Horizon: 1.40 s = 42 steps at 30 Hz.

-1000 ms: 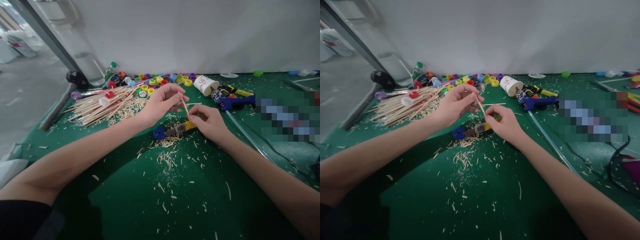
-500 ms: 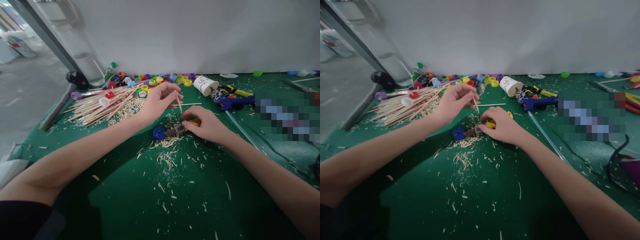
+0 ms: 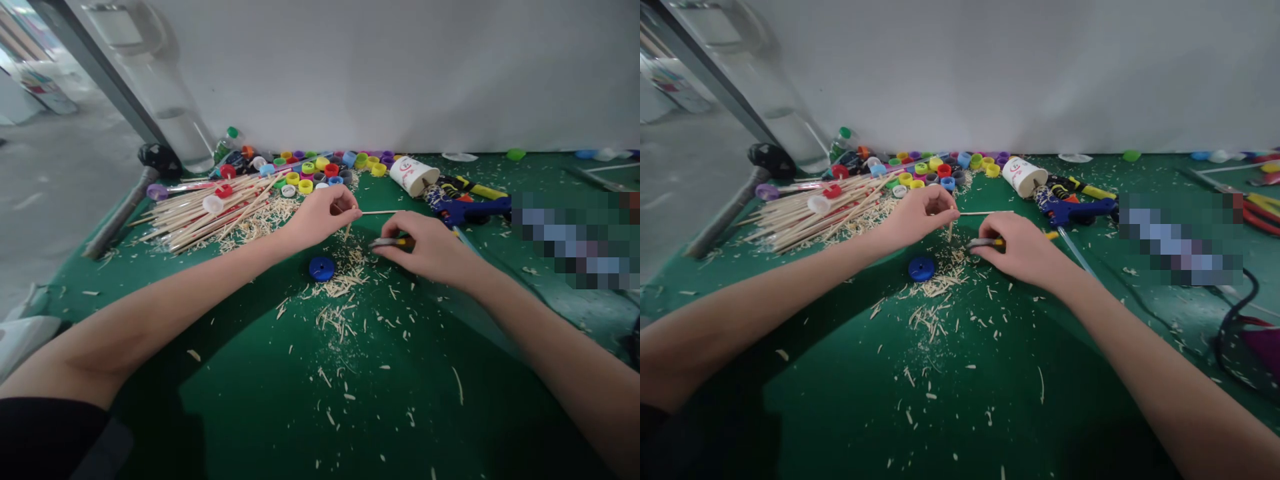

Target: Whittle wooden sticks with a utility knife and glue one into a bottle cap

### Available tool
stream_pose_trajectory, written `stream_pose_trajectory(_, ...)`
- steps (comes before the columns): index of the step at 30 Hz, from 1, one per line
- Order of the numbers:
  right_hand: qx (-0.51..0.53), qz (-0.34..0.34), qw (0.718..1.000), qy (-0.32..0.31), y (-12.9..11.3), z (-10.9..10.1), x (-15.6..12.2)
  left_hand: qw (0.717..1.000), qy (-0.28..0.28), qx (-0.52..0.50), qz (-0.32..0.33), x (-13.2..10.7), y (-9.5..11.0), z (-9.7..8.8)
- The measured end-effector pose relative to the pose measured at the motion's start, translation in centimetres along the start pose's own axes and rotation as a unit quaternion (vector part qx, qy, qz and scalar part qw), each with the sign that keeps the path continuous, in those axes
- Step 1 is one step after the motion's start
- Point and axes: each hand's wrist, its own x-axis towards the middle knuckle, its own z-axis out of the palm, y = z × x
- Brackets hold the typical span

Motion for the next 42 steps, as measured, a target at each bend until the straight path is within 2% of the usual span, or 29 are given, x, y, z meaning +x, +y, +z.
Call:
stream_pose_trajectory(3,-0.032,0.030,0.998,0.038,0.3,0.1,-0.1,1.000,-0.001,-0.002,-0.011,0.1,0.0,0.0)
stream_pose_trajectory(8,-0.108,0.050,0.993,0.028,0.5,0.6,-0.4,1.000,-0.005,-0.014,-0.009,0.1,-0.2,0.1)
stream_pose_trajectory(13,-0.054,0.033,0.998,0.021,1.0,0.9,-0.4,0.999,-0.010,-0.018,-0.038,0.1,-0.2,0.1)
stream_pose_trajectory(22,0.055,0.023,0.998,0.011,0.7,-0.1,-0.4,0.999,-0.019,-0.014,-0.027,0.2,-0.7,-0.1)
stream_pose_trajectory(27,0.058,0.017,0.998,0.001,1.0,-0.6,-0.1,0.999,-0.027,-0.032,-0.027,0.2,-1.2,-0.3)
stream_pose_trajectory(36,0.029,0.021,0.999,-0.004,0.3,-1.0,0.1,1.000,-0.009,-0.016,-0.018,0.2,-1.0,-0.1)
stream_pose_trajectory(42,0.056,0.050,0.996,0.040,0.2,-0.2,0.1,0.999,-0.005,-0.025,-0.039,0.3,-1.0,-0.1)
